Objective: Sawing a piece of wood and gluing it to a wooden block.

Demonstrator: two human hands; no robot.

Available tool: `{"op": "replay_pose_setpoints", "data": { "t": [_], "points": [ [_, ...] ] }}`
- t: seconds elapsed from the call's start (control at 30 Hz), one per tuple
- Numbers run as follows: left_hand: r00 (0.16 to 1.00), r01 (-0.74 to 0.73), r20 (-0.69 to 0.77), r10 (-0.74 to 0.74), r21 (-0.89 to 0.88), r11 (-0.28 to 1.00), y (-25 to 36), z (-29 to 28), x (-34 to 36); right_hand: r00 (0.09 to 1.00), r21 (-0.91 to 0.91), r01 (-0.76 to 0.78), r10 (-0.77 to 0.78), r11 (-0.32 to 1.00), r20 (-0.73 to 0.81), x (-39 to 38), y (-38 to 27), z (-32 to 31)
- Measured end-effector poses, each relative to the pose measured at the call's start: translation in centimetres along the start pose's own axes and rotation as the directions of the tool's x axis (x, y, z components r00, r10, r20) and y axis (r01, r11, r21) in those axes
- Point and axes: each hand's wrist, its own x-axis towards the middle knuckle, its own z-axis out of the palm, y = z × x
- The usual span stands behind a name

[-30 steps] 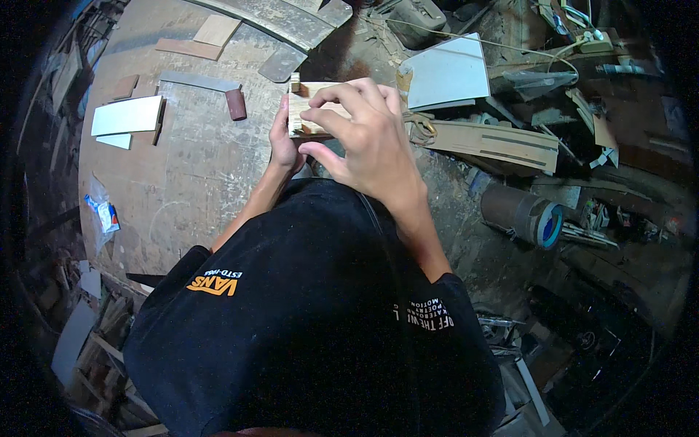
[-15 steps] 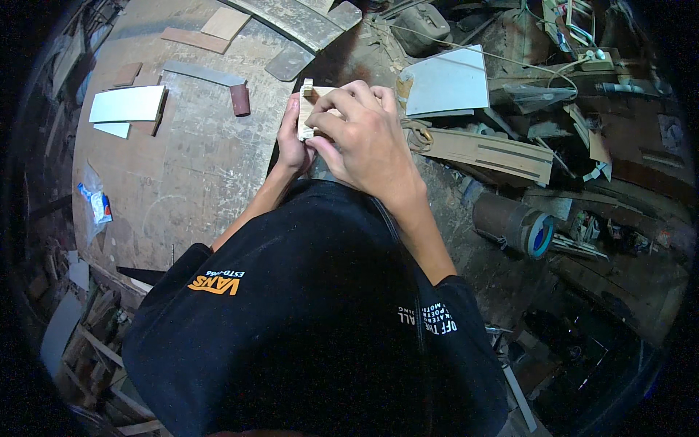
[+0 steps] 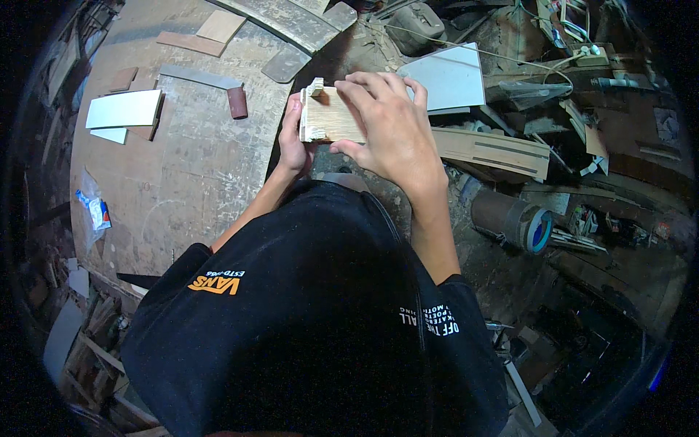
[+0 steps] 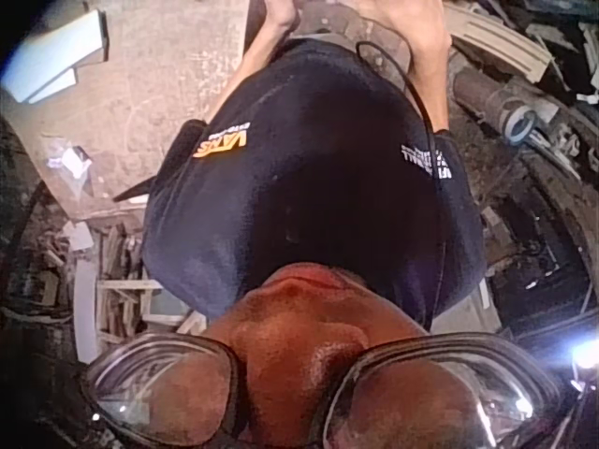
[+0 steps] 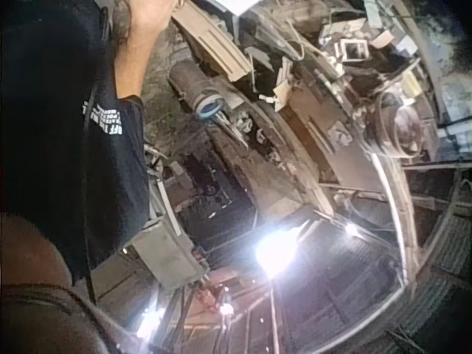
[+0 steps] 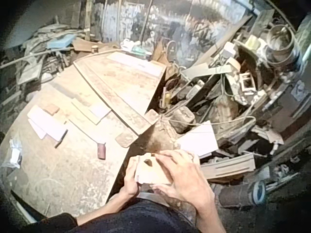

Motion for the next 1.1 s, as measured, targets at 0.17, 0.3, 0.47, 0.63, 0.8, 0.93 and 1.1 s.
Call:
{"op": "replay_pose_setpoints", "data": {
  "t": [0.17,0.3,0.47,0.63,0.8,0.93,1.1],
  "points": [
    [0.999,-0.041,0.026,0.039,0.074,0.996,-0.2,-0.2,0.2,1.0,-0.041,-0.015,0.016,0.999,0.019,-0.2,0.0,0.5],
    [0.999,-0.045,0.031,0.043,0.074,0.996,-0.5,-0.6,0.1,1.0,-0.003,-0.026,0.026,1.0,0.018,-0.1,-0.2,0.7],
    [0.999,-0.051,0.019,0.049,0.086,0.995,-0.2,-0.5,0.0,1.0,0.025,-0.016,0.016,1.0,0.001,0.0,-0.3,0.9],
    [0.999,-0.036,0.014,0.034,0.102,0.994,0.0,-0.5,-0.1,0.999,-0.014,-0.027,0.027,1.0,0.026,-0.1,-0.6,0.8],
    [1.0,0.008,-0.005,-0.008,-0.025,1.0,0.2,-0.8,-0.2,0.998,-0.015,-0.01,0.009,1.0,-0.067,-0.2,-1.5,-0.1],
    [0.998,0.032,-0.047,-0.043,-0.211,0.977,-0.3,-3.0,-0.8,0.937,0.287,0.135,-0.028,0.948,-0.347,-0.3,-0.1,-3.2],
    [0.97,0.093,-0.177,-0.166,-0.36,0.928,1.1,-5.2,-5.1,0.894,0.793,-0.003,0.356,0.609,-0.27,-1.6,7.3,1.8]
  ]
}}
